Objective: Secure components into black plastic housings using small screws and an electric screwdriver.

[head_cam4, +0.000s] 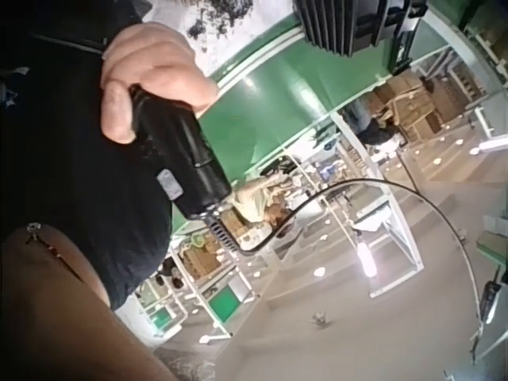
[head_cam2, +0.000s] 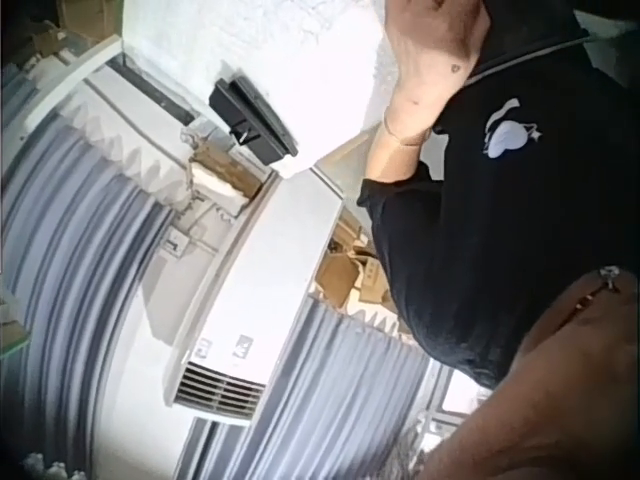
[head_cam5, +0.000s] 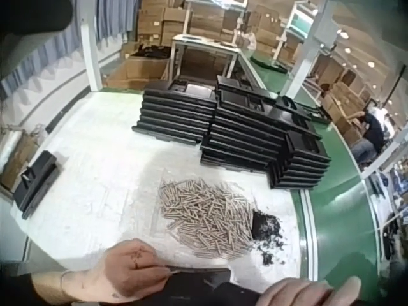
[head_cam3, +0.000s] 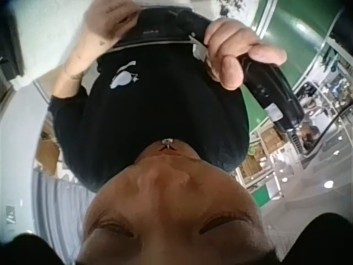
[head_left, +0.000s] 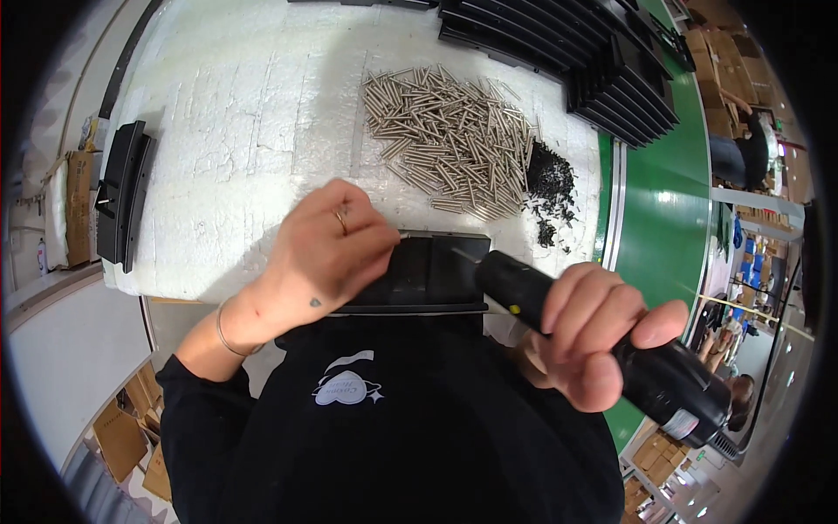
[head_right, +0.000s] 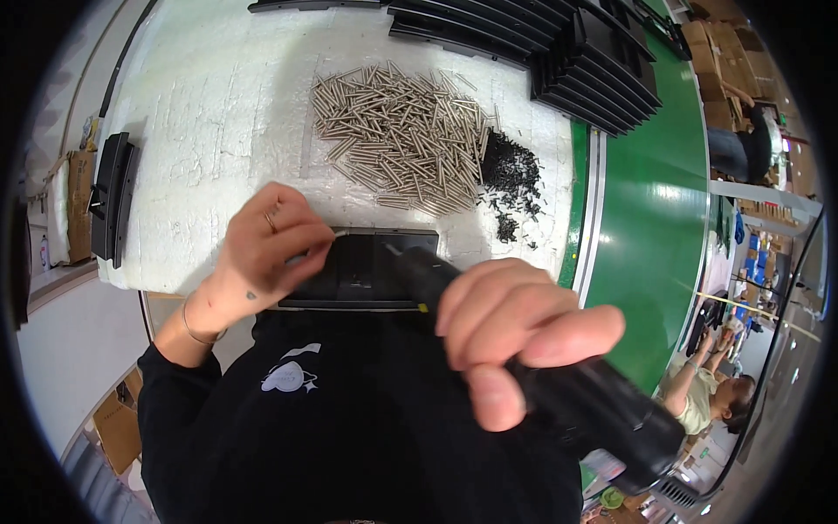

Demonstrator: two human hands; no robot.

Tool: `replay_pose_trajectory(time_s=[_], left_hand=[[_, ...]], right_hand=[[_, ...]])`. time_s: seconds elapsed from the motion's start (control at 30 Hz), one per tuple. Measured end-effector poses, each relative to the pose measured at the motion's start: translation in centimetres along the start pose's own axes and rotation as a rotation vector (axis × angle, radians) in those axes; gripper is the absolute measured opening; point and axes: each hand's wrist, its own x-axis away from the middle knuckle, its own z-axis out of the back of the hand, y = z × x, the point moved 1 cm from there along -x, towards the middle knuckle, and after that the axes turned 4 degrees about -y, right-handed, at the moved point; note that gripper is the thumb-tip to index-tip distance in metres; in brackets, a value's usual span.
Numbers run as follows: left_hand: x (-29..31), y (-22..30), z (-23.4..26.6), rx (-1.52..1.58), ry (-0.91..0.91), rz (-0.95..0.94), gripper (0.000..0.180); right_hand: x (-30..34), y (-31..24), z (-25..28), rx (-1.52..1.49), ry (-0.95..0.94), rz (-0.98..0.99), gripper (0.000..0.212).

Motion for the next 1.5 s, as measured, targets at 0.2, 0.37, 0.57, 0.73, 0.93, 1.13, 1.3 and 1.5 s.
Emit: replay_pose_trajectory(time_s=[0.2,0.37,0.57,0.73,0.93,1.13,1.3,1.5], left_hand=[[1.5,0.3,-1.3,0.0,0.075,0.031,0.021],[1.7,0.3,-1.5,0.033,0.083,0.07,0.023],[1.9,0.1,-1.8,0.054,0.113,0.072,0.022],[2.0,0.1,-2.0,0.059,0.128,0.08,0.022],[2.2,0.1,-2.2,0.052,0.149,0.068,0.018],[2.6,0.0,-3.2,0.12,0.166,0.082,0.016],[2.2,0.3,-3.1,0.115,0.15,0.053,0.016],[2.4,0.0,-3.2,0.071,0.094,0.066,0.015]], right_hand=[[0.0,1.6,-2.4,-0.004,-0.027,-0.119,0.037],[0.0,1.9,-2.5,0.02,-0.031,-0.131,0.038],[-0.4,2.1,-2.6,0.018,-0.039,-0.144,0.039],[-0.4,2.7,-2.9,0.027,-0.045,-0.181,0.039],[-1.1,3.2,-3.1,0.037,-0.084,-0.192,0.039],[-2.4,4.1,-3.5,0.136,-0.181,-0.262,0.036],[-3.5,3.7,-4.3,0.178,-0.223,-0.324,0.035],[-2.4,5.3,-4.2,0.157,-0.202,-0.274,0.031]])
